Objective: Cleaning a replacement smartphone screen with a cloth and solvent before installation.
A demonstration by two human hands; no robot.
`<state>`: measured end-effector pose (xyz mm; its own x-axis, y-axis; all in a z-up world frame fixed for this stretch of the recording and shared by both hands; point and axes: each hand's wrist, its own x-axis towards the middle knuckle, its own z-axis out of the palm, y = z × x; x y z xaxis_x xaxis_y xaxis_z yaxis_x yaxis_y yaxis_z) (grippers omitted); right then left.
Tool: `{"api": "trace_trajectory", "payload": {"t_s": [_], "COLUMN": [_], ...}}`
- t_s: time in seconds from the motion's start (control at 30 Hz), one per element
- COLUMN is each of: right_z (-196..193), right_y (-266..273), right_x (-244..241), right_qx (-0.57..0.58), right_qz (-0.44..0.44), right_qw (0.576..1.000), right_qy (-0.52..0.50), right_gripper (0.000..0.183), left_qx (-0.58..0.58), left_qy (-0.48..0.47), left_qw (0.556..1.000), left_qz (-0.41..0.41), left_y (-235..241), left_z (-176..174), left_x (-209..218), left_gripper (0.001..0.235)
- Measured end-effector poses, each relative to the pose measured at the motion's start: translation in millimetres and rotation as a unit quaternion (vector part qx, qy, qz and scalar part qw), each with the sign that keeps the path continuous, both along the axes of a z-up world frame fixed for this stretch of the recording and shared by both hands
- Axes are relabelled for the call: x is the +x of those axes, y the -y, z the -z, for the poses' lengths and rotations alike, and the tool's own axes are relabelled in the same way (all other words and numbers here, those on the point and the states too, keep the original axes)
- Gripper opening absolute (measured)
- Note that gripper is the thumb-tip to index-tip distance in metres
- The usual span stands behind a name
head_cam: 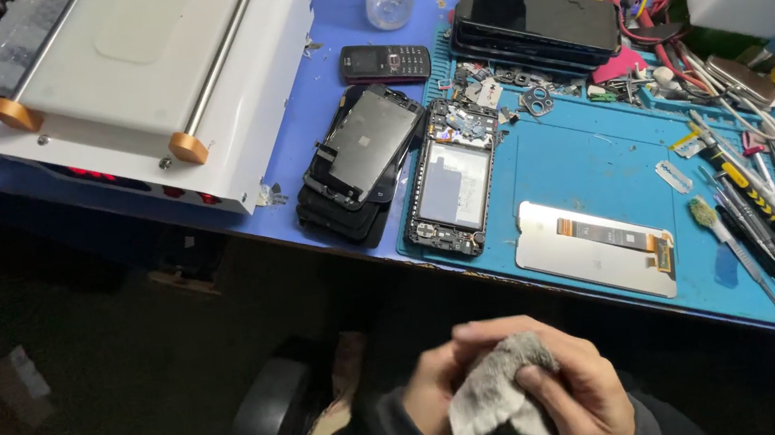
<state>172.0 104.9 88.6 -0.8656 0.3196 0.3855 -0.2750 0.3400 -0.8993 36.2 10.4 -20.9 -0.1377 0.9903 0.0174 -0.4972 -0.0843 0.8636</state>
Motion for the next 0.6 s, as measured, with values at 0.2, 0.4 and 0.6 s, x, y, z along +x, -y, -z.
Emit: {"api": "trace_trajectory", "payload": {"t_s": [0.2, 0.4, 0.6], "right_z": [23, 4, 19], "right_y": [0, 6, 7], "right_x": [7, -18, -20], "right_qx": [0.162, 0.286, 0.142], "right_qz": [0.219, 0.196, 0.255], "right_qw": [0.962, 0.938, 0.952], "right_qy": [-0.017, 0.012, 0.091], "right_gripper": [0.026, 0.039, 0.046], "left_qx": [0.032, 0.137, 0.236], "left_qy": [0.031, -0.172, -0.325], "left_qw": [0.989, 0.963, 0.861], "left_qz": [-0.142, -0.154, -0.313], "left_y": [10, 27, 8], "left_z": [-13, -30, -73], "left_x": [-13, -22, -57], "left_gripper": [0.049, 0.018, 0.020]}}
